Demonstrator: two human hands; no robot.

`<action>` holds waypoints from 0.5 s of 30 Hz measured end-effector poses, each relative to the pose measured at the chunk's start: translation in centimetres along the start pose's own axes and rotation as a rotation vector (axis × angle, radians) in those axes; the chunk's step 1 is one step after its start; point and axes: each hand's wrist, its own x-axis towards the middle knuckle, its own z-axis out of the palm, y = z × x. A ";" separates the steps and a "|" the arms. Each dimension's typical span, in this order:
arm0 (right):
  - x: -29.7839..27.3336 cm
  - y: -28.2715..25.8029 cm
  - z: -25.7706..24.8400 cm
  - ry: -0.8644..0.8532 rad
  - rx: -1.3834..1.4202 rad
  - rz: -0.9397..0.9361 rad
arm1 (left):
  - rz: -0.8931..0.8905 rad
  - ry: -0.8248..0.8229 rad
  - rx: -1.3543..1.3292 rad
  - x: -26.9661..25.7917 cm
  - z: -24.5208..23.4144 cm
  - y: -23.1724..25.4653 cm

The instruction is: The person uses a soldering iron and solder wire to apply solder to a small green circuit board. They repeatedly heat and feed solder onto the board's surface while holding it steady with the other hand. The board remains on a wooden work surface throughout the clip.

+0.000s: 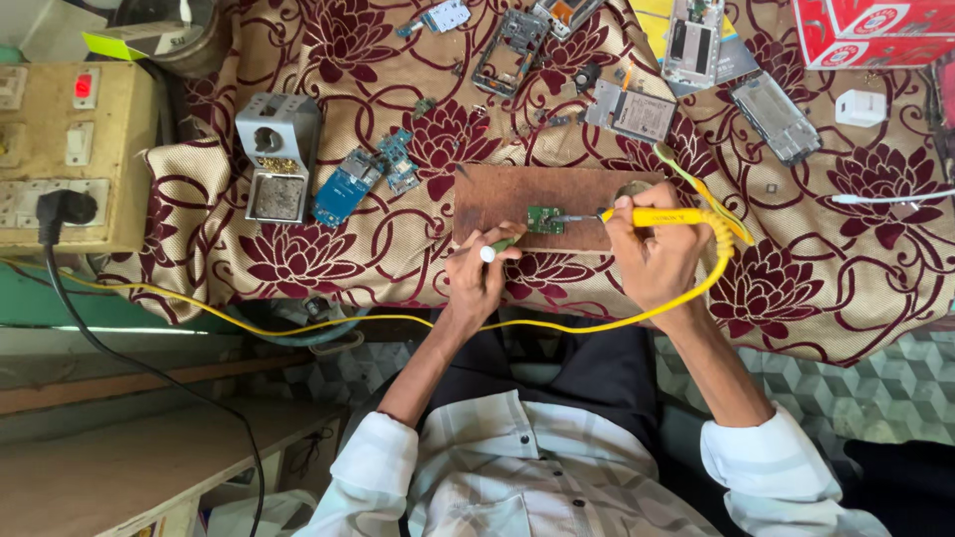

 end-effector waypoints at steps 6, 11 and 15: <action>1.8 -1.0 0.4 0.004 -0.064 -0.079 | -0.030 -0.004 -0.009 -0.1 0.1 0.4; 2.0 -0.9 0.6 0.043 -0.130 -0.004 | -0.047 -0.013 0.006 -0.2 0.0 0.1; 1.6 -0.5 0.4 0.050 -0.207 -0.070 | -0.093 0.002 -0.038 -0.3 0.4 -0.2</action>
